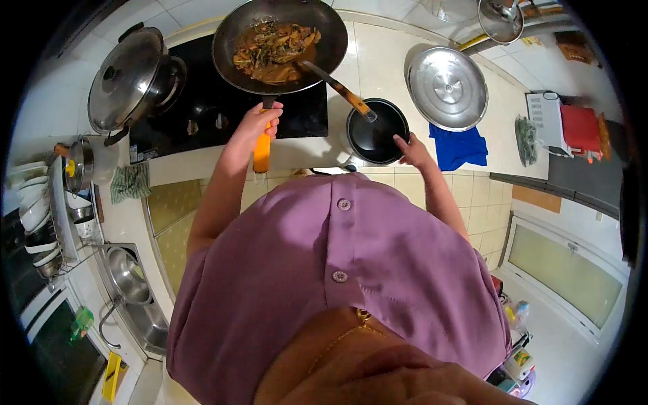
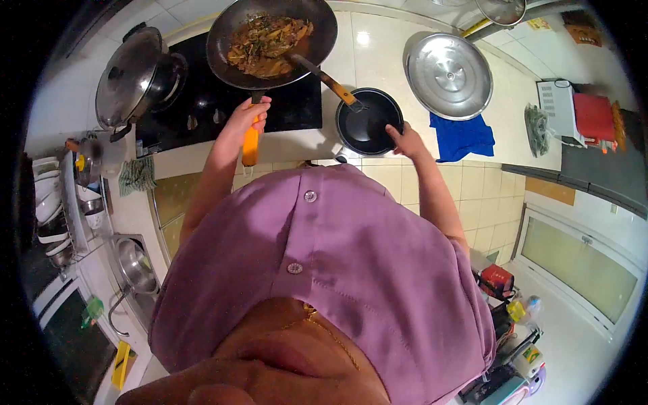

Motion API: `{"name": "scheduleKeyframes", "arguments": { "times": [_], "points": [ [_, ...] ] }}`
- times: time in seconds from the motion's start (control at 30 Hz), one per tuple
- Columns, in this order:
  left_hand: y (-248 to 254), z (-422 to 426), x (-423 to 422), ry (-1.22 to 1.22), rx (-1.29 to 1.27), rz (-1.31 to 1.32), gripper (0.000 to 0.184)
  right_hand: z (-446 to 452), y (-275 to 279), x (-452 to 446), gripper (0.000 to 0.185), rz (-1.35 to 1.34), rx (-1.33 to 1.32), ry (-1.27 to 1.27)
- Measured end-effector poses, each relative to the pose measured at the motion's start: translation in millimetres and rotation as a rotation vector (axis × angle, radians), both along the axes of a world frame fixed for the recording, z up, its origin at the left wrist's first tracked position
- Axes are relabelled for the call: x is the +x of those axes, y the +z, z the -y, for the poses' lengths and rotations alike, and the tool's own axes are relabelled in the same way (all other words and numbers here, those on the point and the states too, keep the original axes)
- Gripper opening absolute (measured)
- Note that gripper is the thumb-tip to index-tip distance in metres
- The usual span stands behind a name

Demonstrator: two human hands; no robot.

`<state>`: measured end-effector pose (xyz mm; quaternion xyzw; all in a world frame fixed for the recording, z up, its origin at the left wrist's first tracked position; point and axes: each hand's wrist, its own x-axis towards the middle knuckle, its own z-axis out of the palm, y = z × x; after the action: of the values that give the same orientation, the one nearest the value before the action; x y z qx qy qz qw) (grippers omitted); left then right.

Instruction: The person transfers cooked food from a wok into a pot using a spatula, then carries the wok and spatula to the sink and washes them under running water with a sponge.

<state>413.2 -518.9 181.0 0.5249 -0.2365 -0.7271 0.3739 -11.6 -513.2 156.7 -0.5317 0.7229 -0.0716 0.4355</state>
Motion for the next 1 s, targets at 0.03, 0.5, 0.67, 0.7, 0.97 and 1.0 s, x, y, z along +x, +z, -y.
{"name": "scheduleKeyframes", "arguments": {
  "times": [0.03, 0.5, 0.67, 0.7, 0.97, 1.0],
  "points": [
    [-2.2, 1.8, 1.0, -0.007, -0.011, -0.021, 0.025, 1.0, -4.1, 1.8, 0.057, 0.035, -0.039, -0.008],
    [4.3, 1.6, 6.4, -0.020, 0.032, -0.047, 0.023, 137.0, -21.8, 19.2, 0.034, -0.173, -0.164, 0.275],
    [2.9, 0.6, 6.2, -0.006, 0.009, -0.082, 0.023, 154.0, -8.0, 29.0, 0.043, -0.227, -0.304, 0.222],
    [2.8, 0.6, 6.2, 0.000, 0.008, -0.085, 0.023, 150.7, 11.3, 38.0, 0.046, -0.310, -0.444, 0.209],
    [3.1, -1.1, 3.3, 0.005, 0.001, -0.041, 0.022, 91.9, 57.0, 131.8, 0.056, 0.595, 0.243, 0.081],
    [1.3, -1.1, 3.0, 0.009, -0.002, -0.040, 0.022, 90.5, 58.5, 138.0, 0.046, 0.736, 0.341, 0.063]
  ]
}}
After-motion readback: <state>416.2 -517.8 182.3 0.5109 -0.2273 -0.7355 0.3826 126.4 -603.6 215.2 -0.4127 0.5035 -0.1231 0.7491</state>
